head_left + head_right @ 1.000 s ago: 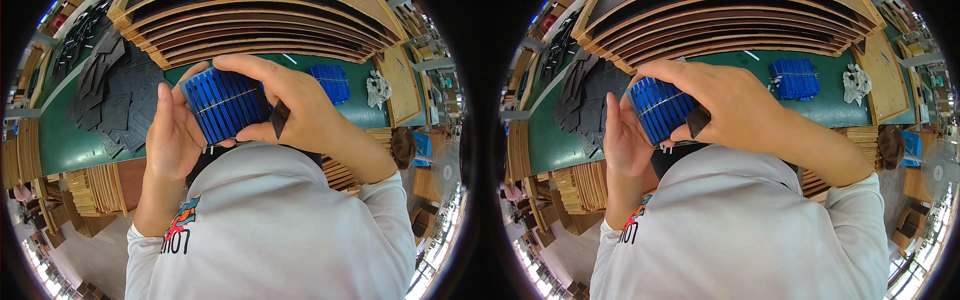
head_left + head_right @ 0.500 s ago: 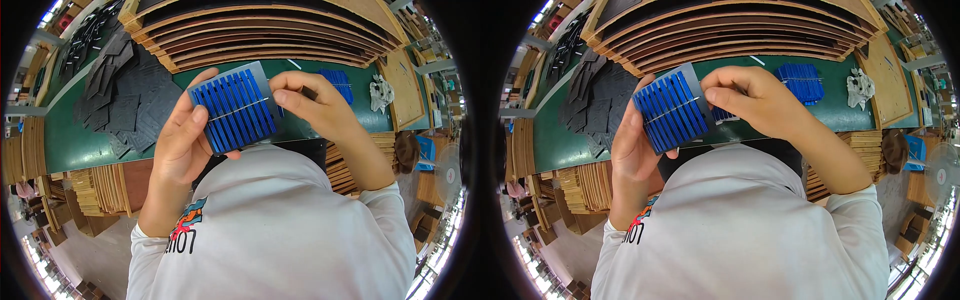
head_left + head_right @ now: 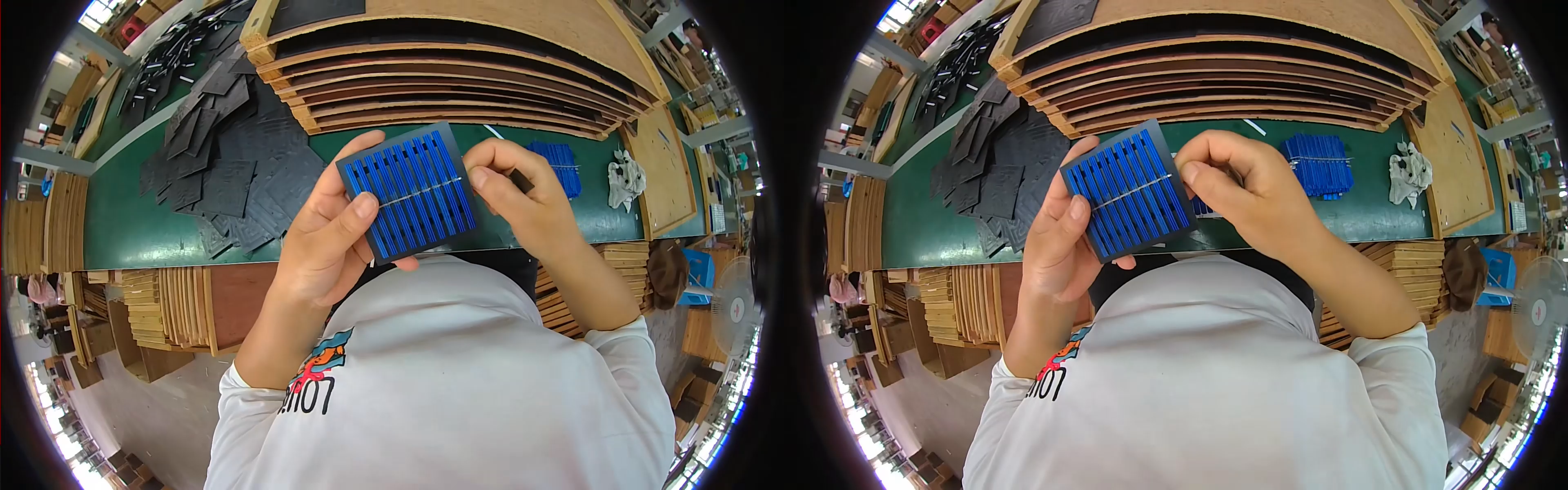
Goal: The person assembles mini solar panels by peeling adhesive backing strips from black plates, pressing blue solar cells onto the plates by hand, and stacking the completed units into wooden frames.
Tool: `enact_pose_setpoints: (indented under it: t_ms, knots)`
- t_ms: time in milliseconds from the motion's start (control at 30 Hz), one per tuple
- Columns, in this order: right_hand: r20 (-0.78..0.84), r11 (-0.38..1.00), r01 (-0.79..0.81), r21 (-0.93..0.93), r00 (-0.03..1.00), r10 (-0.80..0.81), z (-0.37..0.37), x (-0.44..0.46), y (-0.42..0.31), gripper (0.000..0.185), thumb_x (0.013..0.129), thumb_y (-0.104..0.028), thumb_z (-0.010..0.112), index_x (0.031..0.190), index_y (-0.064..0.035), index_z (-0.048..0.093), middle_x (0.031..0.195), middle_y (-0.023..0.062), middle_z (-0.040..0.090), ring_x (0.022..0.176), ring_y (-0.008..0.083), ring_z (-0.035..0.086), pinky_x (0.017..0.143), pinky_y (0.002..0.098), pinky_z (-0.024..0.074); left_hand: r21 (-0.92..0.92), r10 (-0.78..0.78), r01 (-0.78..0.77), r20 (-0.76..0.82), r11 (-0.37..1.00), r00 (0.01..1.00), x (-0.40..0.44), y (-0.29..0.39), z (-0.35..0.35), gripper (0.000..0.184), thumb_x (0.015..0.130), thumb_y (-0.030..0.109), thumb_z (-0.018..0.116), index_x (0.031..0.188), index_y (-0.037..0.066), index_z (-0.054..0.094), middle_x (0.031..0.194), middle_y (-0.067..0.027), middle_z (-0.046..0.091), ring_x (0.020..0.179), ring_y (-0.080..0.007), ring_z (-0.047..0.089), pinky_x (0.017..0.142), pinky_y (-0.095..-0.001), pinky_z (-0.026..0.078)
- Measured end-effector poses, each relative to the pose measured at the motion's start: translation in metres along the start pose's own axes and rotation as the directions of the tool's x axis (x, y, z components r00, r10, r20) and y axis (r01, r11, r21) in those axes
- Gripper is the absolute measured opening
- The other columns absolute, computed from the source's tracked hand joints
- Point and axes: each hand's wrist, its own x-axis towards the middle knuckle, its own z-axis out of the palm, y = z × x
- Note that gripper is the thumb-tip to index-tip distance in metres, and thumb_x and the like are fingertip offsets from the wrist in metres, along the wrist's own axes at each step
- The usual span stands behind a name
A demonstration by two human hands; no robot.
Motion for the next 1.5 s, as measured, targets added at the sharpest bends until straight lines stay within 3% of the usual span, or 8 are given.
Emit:
enact_pose_setpoints:
  t_ms: [133, 233, 300, 433, 533, 1133, 1200, 1500]
  knots:
    - [-0.049, 0.997, 0.064, 0.043, 0.997, -0.061, 0.009, -0.001, 0.009, 0.017, 0.091, -0.014, 0.052, 0.098, -0.0013, 0.06, 0.077, -0.0023, 0.056, 0.064, 0.0037, 0.042, 0.056, 0.0196, 0.0328, 0.062, 0.078, -0.076, -0.026, 0.995, 0.997, -0.002, -0.002, 0.003, 0.06, 0.091, 0.017, 0.058, 0.141, 0.007, 0.027, 0.124, -0.0162, 0.051, 0.101, -0.0287, 0.062, 0.064, -0.0391, 0.062]
    - [-0.102, 0.977, -0.01, 0.212, 0.994, 0.033, 0.02, -0.009, 0.009, 0.023, 0.091, -0.017, 0.053, 0.106, -0.0012, 0.059, 0.085, 0.0017, 0.063, 0.064, 0.0038, 0.043, 0.056, 0.0197, 0.0344, 0.108, 0.181, -0.176, -0.042, 0.978, 0.983, 0.0, 0.002, 0.002, 0.058, 0.091, 0.017, 0.057, 0.141, 0.009, 0.028, 0.126, -0.0164, 0.05, 0.102, -0.0293, 0.062, 0.065, -0.0386, 0.062]
    - [0.055, 0.988, -0.007, 0.151, 0.998, -0.001, 0.026, -0.016, 0.018, 0.027, 0.09, -0.019, 0.054, 0.111, -0.0022, 0.058, 0.09, 0.005, 0.066, 0.063, 0.0037, 0.044, 0.054, 0.0199, 0.0347, 0.132, 0.222, -0.215, -0.039, 0.968, 0.974, 0.001, 0.003, 0.0, 0.057, 0.092, 0.017, 0.057, 0.14, 0.009, 0.028, 0.126, -0.0165, 0.049, 0.101, -0.0294, 0.062, 0.066, -0.0383, 0.061]
    - [0.013, 0.984, -0.141, 0.108, 0.99, 0.141, 0.033, -0.01, 0.008, 0.018, 0.088, -0.016, 0.055, 0.1, -0.004, 0.061, 0.074, 0.0039, 0.063, 0.056, 0.0025, 0.041, 0.049, 0.0199, 0.0304, 0.178, 0.246, -0.24, -0.01, 0.954, 0.969, 0.002, 0.0, 0.001, 0.055, 0.093, 0.017, 0.056, 0.14, 0.009, 0.028, 0.127, -0.0166, 0.049, 0.101, -0.0284, 0.062, 0.067, -0.0371, 0.061]
    - [0.017, 0.975, -0.145, 0.167, 0.989, 0.144, 0.034, -0.008, 0.009, 0.013, 0.087, -0.014, 0.057, 0.093, -0.0045, 0.061, 0.07, 0.0045, 0.062, 0.054, 0.0024, 0.039, 0.048, 0.0202, 0.0292, 0.205, 0.263, -0.255, -0.015, 0.945, 0.965, 0.001, 0.0, 0.0, 0.055, 0.093, 0.016, 0.055, 0.14, 0.008, 0.028, 0.126, -0.0167, 0.049, 0.101, -0.028, 0.062, 0.068, -0.0365, 0.06]
    - [-0.01, 0.965, -0.152, 0.212, 0.987, 0.158, 0.031, 0.001, 0.012, 0.012, 0.082, -0.014, 0.058, 0.083, -0.0023, 0.058, 0.066, 0.0092, 0.061, 0.054, 0.007, 0.043, 0.05, 0.0218, 0.0318, 0.349, 0.349, -0.324, -0.011, 0.879, 0.937, 0.003, -0.004, 0.009, 0.057, 0.091, 0.012, 0.057, 0.139, 0.005, 0.027, 0.124, -0.0188, 0.051, 0.1, -0.0278, 0.063, 0.071, -0.0356, 0.06]
    - [-0.015, 0.965, -0.154, 0.212, 0.987, 0.161, 0.031, 0.001, 0.012, 0.012, 0.082, -0.015, 0.058, 0.082, -0.0024, 0.058, 0.066, 0.0091, 0.061, 0.054, 0.0071, 0.043, 0.049, 0.0218, 0.0319, 0.402, 0.358, -0.32, -0.02, 0.858, 0.933, 0.004, -0.004, 0.01, 0.055, 0.093, 0.012, 0.052, 0.141, 0.005, 0.025, 0.125, -0.0189, 0.05, 0.098, -0.0313, 0.063, 0.067, -0.0386, 0.062]
    - [-0.033, 0.963, -0.157, 0.219, 0.985, 0.169, 0.032, 0.003, 0.008, 0.013, 0.082, -0.015, 0.06, 0.081, -0.0026, 0.058, 0.067, 0.0086, 0.062, 0.055, 0.0071, 0.043, 0.049, 0.0221, 0.0326, 0.351, 0.348, -0.319, -0.022, 0.88, 0.937, 0.007, -0.002, 0.008, 0.057, 0.091, 0.015, 0.057, 0.139, 0.005, 0.027, 0.123, -0.0187, 0.051, 0.098, -0.0266, 0.063, 0.07, -0.0354, 0.061]
